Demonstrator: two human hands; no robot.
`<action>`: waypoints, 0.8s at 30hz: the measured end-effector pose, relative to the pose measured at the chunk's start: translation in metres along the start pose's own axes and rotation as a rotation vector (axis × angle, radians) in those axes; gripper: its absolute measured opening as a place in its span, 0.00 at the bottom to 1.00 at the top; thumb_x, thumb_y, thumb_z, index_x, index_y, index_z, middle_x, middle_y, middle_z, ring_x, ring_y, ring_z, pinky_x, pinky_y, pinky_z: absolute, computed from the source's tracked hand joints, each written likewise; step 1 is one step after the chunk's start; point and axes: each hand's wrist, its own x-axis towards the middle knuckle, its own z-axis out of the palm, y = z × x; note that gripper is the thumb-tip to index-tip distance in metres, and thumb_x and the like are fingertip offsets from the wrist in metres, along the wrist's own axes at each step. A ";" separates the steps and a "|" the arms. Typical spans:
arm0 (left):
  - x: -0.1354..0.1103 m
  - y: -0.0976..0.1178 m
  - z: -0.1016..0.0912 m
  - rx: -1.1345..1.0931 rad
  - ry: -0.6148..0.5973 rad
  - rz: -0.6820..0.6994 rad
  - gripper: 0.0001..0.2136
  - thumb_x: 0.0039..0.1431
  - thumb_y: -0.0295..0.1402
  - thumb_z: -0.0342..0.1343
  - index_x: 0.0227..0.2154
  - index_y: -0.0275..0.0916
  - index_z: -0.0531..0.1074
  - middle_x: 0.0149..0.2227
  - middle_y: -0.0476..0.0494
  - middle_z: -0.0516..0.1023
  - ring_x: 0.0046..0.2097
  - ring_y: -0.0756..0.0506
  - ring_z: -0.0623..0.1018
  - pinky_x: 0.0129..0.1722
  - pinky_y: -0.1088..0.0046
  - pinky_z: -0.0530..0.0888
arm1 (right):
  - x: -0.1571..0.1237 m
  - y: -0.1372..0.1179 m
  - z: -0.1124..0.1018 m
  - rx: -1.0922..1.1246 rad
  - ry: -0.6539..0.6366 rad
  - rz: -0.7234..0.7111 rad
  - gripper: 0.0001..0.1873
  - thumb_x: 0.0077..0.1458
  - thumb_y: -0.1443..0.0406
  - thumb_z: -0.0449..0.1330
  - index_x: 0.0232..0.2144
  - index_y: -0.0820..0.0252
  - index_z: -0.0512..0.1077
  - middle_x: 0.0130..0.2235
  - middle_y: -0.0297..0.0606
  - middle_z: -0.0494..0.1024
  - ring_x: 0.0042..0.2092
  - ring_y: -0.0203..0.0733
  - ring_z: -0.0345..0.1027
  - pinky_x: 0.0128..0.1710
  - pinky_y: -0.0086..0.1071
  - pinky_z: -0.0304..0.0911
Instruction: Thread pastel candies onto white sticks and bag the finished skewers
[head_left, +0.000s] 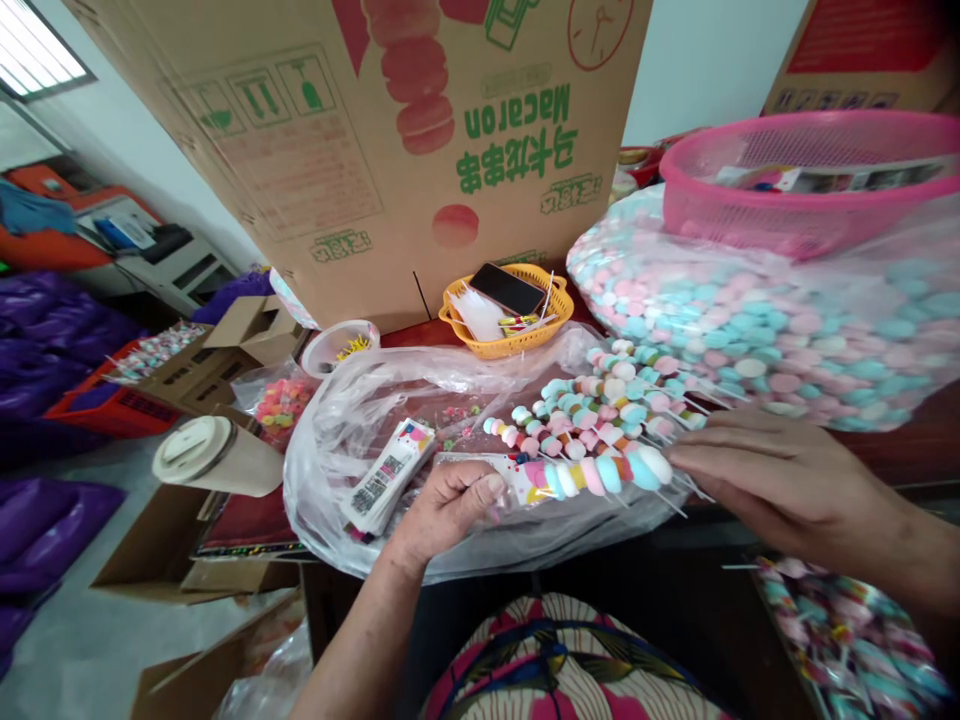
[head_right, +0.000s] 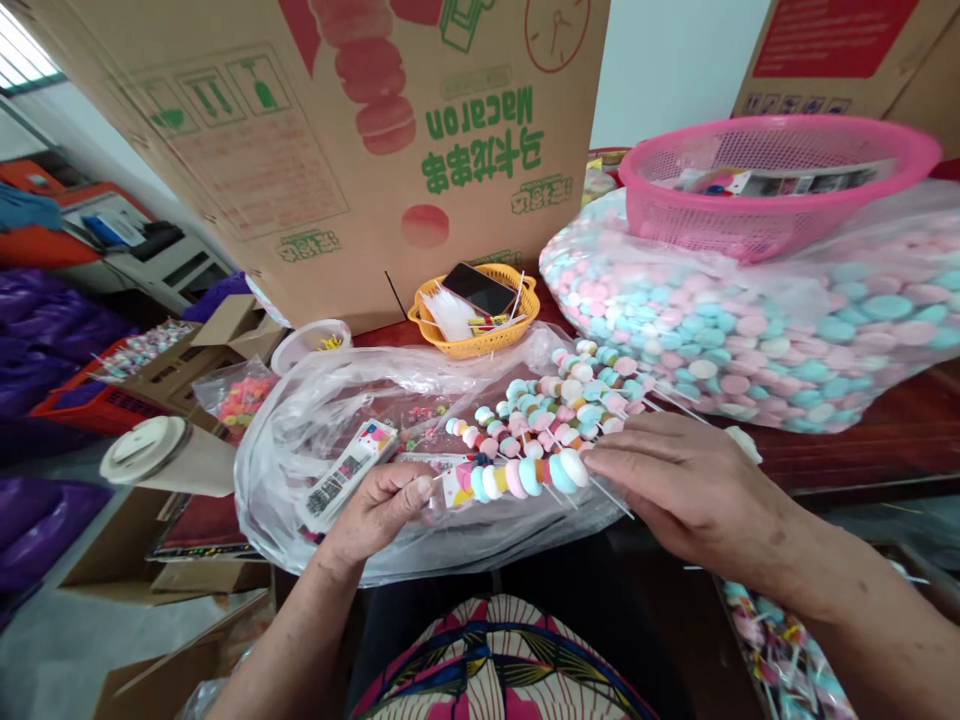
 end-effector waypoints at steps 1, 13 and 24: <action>0.000 -0.001 0.000 -0.001 -0.015 -0.007 0.22 0.60 0.47 0.49 0.20 0.33 0.70 0.20 0.47 0.69 0.23 0.53 0.66 0.25 0.78 0.64 | 0.001 0.000 0.000 -0.008 0.010 0.005 0.11 0.56 0.74 0.53 0.41 0.61 0.69 0.35 0.43 0.79 0.37 0.42 0.72 0.40 0.38 0.66; 0.003 -0.003 -0.003 -0.079 -0.073 -0.086 0.23 0.57 0.50 0.51 0.21 0.33 0.71 0.19 0.48 0.70 0.23 0.53 0.68 0.24 0.78 0.65 | -0.004 0.000 -0.005 0.240 -0.137 0.022 0.12 0.56 0.76 0.51 0.41 0.59 0.67 0.35 0.40 0.76 0.36 0.39 0.68 0.34 0.34 0.63; 0.013 -0.001 -0.003 0.057 -0.098 0.066 0.20 0.62 0.44 0.48 0.21 0.34 0.66 0.21 0.50 0.64 0.25 0.53 0.63 0.27 0.77 0.62 | -0.009 0.002 -0.003 0.335 -0.149 0.127 0.10 0.57 0.74 0.52 0.39 0.58 0.69 0.32 0.37 0.74 0.34 0.35 0.67 0.32 0.28 0.62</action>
